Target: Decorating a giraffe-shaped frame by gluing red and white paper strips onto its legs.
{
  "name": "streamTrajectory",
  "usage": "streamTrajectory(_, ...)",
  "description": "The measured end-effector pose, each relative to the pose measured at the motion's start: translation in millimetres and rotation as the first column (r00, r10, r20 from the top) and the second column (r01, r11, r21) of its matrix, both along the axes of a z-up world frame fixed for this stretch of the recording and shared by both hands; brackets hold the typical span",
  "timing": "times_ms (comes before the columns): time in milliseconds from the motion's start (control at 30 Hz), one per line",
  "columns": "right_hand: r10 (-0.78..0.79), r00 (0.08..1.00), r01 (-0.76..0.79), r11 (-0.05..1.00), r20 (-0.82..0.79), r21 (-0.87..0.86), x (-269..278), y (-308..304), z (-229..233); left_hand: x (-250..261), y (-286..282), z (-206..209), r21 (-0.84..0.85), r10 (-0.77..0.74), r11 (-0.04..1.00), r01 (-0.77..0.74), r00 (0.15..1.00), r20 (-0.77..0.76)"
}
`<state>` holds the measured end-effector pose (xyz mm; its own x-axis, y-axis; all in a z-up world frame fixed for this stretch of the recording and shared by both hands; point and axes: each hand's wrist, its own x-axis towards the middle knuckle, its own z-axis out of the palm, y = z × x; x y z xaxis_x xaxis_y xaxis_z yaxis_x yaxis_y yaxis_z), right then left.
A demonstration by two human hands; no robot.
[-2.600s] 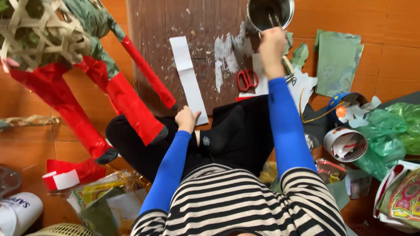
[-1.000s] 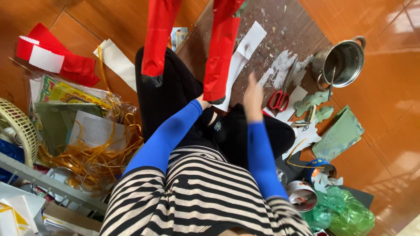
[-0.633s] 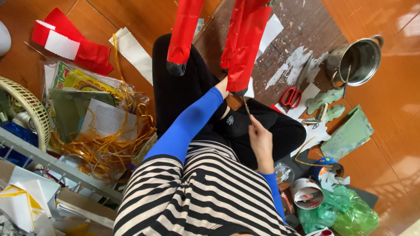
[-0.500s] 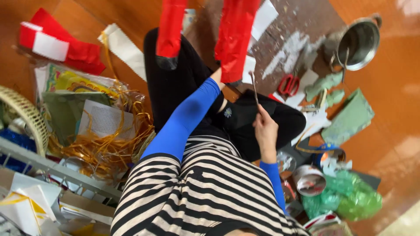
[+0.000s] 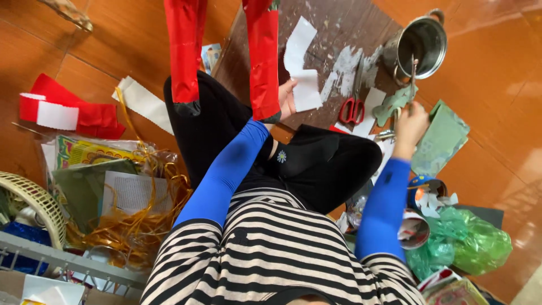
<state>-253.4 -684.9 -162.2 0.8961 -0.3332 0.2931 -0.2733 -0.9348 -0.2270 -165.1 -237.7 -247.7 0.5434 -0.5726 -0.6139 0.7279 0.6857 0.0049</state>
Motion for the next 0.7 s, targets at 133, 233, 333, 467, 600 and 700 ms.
streamTrajectory(133, 0.042, 0.993, -0.062, 0.982, -0.11, -0.18, 42, 35, 49, -2, -16, -19, -0.343, 0.036, 0.939, 0.03, 0.982, 0.184)
streamTrajectory(233, 0.355, 0.919, -0.346, 0.935, -0.172, 0.083, 60, 122, 84, -4, -12, 30, -0.422, 0.166, 0.906, -0.029, 0.942, 0.291)
streamTrajectory(333, 0.432, 0.889, -0.214, 0.685, -0.152, 0.697, 39, 220, 91, -6, -14, 48, -0.516, 0.245, 0.855, -0.047, 0.914, 0.323)
streamTrajectory(467, 0.101, 0.978, -0.185, 0.044, 0.18, 0.982, 28, 306, 124, -6, 3, 69, -0.386, 0.164, 0.922, 0.028, 0.875, 0.455)
streamTrajectory(600, -0.035, 0.944, -0.329, -0.069, 0.328, 0.942, 34, 278, 155, -30, 123, 95, 0.065, -0.14, 0.99, 0.125, 0.805, 0.577)
streamTrajectory(700, -0.076, 0.925, -0.375, -0.041, 0.372, 0.926, 31, 263, 174, -39, 221, 104, -0.134, 0.177, 0.983, -0.128, 0.865, 0.47)
